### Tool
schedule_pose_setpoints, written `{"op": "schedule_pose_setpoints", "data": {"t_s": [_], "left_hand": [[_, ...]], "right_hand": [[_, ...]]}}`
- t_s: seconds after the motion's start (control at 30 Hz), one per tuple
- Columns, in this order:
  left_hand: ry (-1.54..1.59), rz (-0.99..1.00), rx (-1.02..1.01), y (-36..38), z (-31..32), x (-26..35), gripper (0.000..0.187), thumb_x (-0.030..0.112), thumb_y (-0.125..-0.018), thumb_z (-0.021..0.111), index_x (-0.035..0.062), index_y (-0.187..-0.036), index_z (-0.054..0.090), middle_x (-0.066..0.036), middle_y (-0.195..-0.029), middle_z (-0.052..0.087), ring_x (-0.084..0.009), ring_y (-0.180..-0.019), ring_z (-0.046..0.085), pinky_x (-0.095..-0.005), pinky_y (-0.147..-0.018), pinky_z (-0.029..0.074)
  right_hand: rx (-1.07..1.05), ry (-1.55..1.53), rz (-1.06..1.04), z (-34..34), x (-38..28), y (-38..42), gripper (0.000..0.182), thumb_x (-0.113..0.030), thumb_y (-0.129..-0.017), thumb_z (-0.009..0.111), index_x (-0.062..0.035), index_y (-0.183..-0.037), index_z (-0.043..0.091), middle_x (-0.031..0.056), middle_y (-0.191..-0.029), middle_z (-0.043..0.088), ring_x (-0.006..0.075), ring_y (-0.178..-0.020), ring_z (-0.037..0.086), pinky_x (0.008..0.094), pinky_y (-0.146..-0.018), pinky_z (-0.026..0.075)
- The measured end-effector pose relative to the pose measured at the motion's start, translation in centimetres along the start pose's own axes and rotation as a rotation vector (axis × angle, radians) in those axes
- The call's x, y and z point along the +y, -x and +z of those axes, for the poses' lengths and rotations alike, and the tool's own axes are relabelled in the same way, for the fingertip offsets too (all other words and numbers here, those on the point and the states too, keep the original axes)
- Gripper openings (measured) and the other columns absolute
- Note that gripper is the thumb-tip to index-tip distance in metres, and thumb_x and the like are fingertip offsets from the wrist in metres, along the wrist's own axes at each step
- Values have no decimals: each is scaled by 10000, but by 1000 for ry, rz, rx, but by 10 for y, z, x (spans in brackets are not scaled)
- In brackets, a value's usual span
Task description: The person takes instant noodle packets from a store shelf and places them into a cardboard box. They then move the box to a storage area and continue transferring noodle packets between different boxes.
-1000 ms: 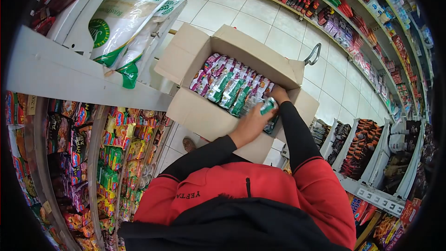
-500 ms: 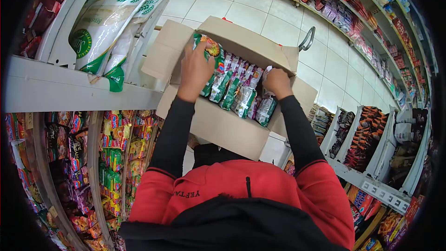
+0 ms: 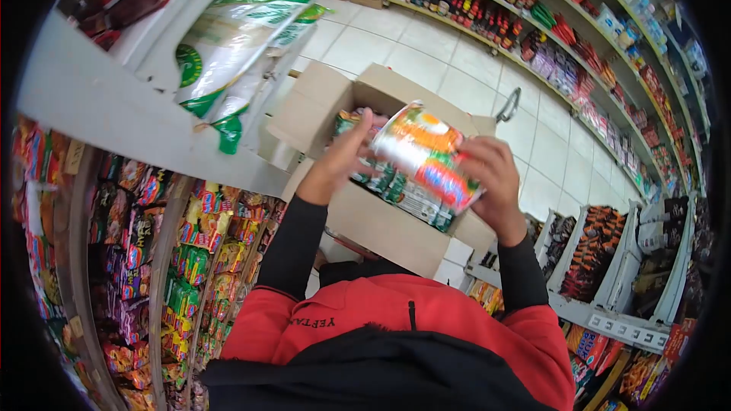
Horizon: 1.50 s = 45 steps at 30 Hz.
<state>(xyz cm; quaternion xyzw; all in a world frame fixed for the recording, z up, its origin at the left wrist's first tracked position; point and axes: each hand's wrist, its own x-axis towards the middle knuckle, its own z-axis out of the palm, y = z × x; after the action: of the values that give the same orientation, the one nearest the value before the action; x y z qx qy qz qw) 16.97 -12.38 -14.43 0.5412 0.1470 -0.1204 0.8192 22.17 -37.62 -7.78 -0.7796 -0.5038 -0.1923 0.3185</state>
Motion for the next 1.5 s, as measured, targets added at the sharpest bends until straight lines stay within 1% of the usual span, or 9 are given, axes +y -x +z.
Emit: {"op": "schedule_pose_setpoints", "data": {"t_s": [0.07,0.23,0.47,0.6,0.87,1.03,1.07,1.23,1.5], "left_hand": [[439,14,-368,37,-8,6,562,472,-916,475,83,-1316,411,-92,-1178,566,-189,-1064,566,-380,-820,517],[-95,482,72,127,-14,44,578,107,-790,699,57,-1293,418,-99,-1159,582,-159,-1048,569,-300,-895,461],[-1272,655,380,276,-30,106,568,107,-679,737,30,-1179,477,-140,-1061,570,-325,-972,593,-371,-799,486],[-1144,1070,800,340,-41,123,489,58,-671,736,16,-1072,460,-158,-978,558,-347,-886,589,-370,-742,487],[-1685,1905,1144,439,-92,205,734,12,-590,826,79,-1167,376,-212,-1092,522,-319,-1030,544,-428,-943,445],[-1554,1340,1837,445,-127,216,524,116,-651,782,70,-1110,533,-164,-1221,464,-307,-1135,479,-407,-875,425],[-1484,1298,1810,440,-137,219,500,99,-660,765,82,-1108,544,-176,-1196,477,-323,-1118,486,-406,-863,425],[-1404,1131,1727,427,-151,233,485,30,-664,728,97,-1105,538,-191,-1155,498,-366,-1075,501,-404,-855,429],[-1568,914,1912,414,-152,242,483,103,-657,756,172,-1090,554,-140,-1083,566,-354,-974,571,-424,-806,470]], "right_hand": [[7,39,-147,8,-21,-12,280,-37,-640,674,-137,-896,626,43,-1126,610,306,-1050,540,378,-845,464],[58,-8,-335,25,-65,-61,290,-3,-678,645,-161,-921,661,42,-1151,607,300,-1110,517,394,-862,466],[-239,-372,-585,22,-208,-165,663,30,-677,649,-155,-1285,460,170,-1192,554,338,-993,591,360,-765,516],[-410,-281,-718,36,-278,-208,771,-23,-645,753,-54,-1322,384,185,-1187,551,341,-892,621,333,-690,529],[127,-879,-776,85,-374,-301,663,-9,-751,704,-18,-1298,329,152,-1423,302,171,-895,628,253,-641,518],[-69,-1101,-251,89,-420,-358,153,-73,-696,645,-49,-827,570,122,-793,553,270,-741,577,352,-624,469],[-34,-893,-472,139,-393,-382,462,-97,-814,665,-97,-1220,445,110,-1213,541,133,-802,644,237,-589,502],[584,-403,-615,154,-405,-380,256,-102,-765,691,-94,-999,585,44,-877,598,165,-635,610,260,-538,472],[489,-183,-746,159,-397,-377,94,-58,-749,539,-54,-829,588,92,-774,518,268,-760,551,366,-644,453]]}}
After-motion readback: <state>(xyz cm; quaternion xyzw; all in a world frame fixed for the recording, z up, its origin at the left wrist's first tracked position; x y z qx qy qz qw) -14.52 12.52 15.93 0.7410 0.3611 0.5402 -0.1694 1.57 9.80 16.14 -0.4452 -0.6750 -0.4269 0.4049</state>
